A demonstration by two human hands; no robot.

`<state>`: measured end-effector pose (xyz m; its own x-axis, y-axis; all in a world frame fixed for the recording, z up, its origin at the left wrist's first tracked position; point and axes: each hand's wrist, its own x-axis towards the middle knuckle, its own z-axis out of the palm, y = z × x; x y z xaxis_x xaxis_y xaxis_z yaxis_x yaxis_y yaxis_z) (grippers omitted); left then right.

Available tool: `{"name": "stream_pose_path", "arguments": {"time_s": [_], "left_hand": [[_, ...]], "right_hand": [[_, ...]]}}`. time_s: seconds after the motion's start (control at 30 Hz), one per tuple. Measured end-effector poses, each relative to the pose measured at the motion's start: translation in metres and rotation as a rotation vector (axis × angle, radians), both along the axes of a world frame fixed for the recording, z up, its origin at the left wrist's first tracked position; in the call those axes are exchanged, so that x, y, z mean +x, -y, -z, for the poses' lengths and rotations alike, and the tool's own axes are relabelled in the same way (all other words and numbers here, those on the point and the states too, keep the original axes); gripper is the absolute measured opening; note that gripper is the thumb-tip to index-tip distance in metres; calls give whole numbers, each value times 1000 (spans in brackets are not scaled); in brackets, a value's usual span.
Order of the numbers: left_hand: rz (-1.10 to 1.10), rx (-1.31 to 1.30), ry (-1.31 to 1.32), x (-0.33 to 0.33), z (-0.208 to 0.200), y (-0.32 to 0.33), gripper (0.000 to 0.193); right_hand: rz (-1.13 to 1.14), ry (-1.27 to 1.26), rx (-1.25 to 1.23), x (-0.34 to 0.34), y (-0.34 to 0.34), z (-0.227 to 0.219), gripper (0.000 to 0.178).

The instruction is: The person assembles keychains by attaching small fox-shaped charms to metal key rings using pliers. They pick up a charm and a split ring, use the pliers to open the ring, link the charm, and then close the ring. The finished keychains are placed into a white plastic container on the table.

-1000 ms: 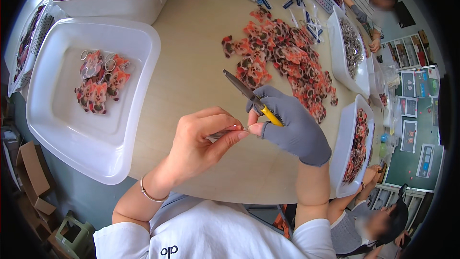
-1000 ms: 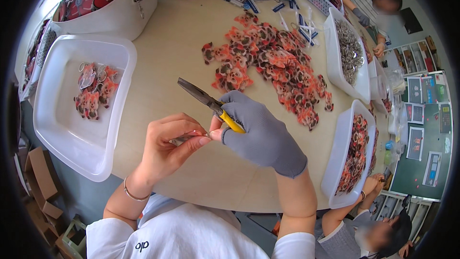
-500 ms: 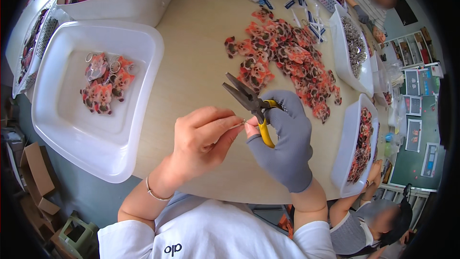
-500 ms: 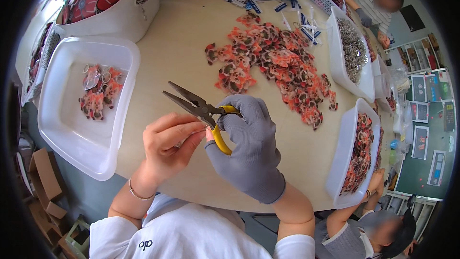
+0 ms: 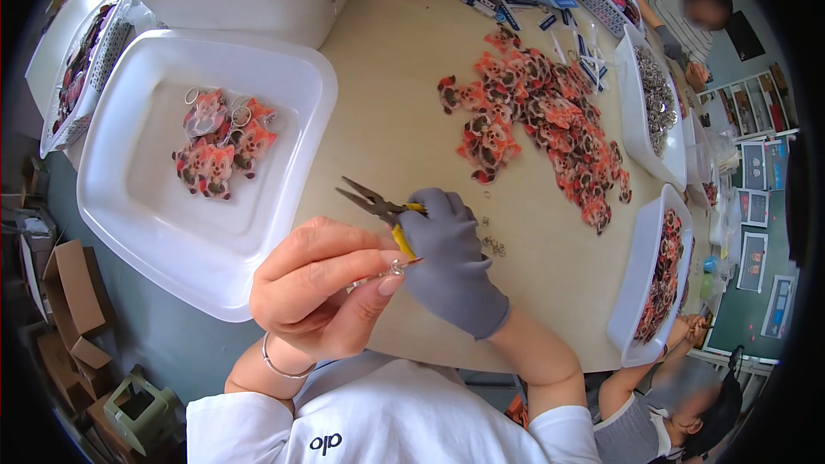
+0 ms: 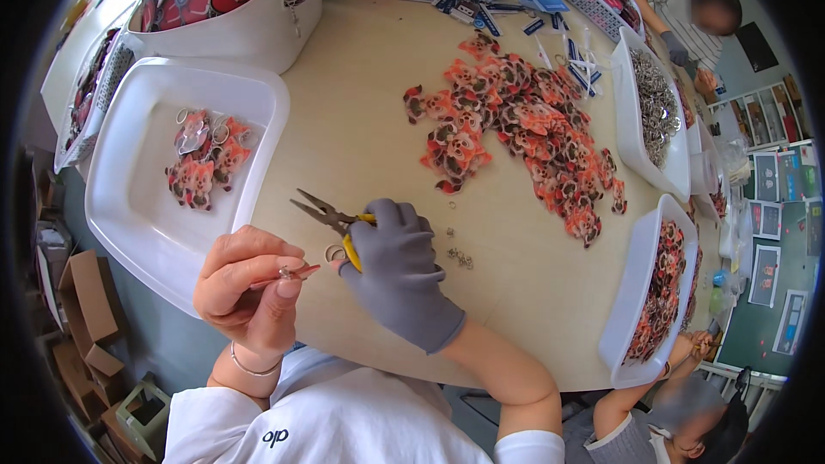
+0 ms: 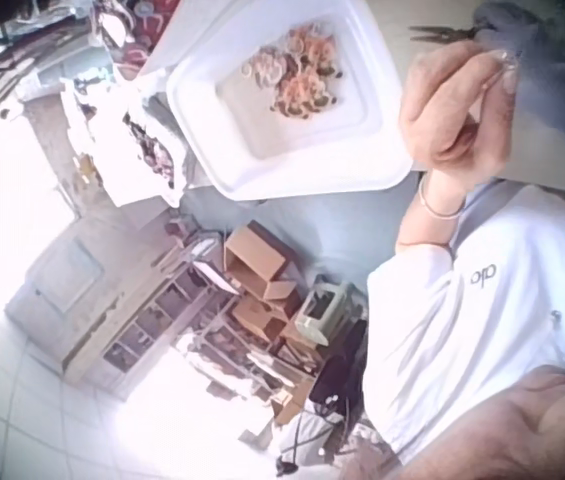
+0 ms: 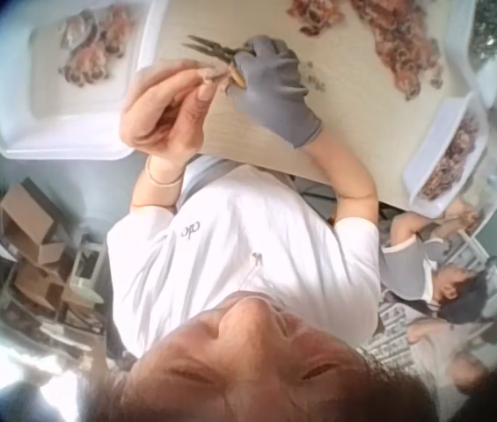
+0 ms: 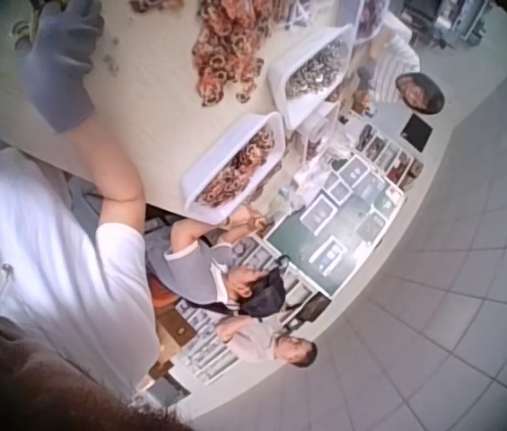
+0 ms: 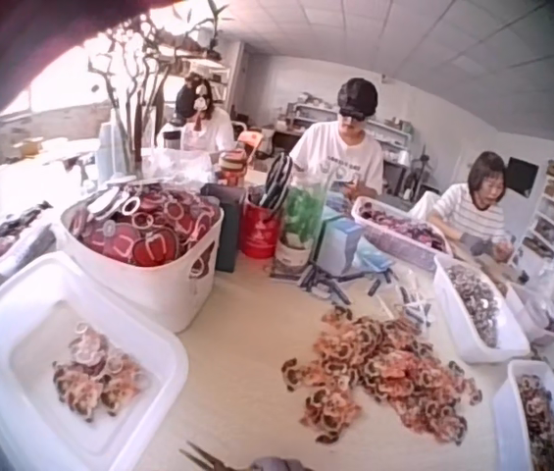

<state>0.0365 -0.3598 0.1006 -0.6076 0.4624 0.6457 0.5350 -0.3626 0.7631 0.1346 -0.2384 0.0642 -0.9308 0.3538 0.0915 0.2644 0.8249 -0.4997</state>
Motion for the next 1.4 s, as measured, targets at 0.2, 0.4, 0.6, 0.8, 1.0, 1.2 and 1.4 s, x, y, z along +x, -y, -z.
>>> {"name": "stream_pose_path", "arguments": {"time_s": [0.2,0.4,0.6,0.8,1.0,1.2,1.4], "left_hand": [[-21,-50,17,0,6,2,19],[4,-153,375,11,17,-11,9],[215,-229,515,26,30,-28,4],[281,-301,511,42,28,-37,3],[285,-283,454,46,27,-41,4],[256,-264,365,47,30,-42,6],[318,-236,435,45,26,-39,5]], "right_hand": [[-51,117,143,-11,-5,-4,22],[172,-71,-157,9,-38,-1,7],[323,-219,-685,28,-52,-25,14],[354,-308,-973,40,-55,-40,20],[336,-339,-980,43,-50,-53,21],[332,-373,-1002,42,-44,-58,21],[318,-367,-1018,41,-45,-57,22]]}}
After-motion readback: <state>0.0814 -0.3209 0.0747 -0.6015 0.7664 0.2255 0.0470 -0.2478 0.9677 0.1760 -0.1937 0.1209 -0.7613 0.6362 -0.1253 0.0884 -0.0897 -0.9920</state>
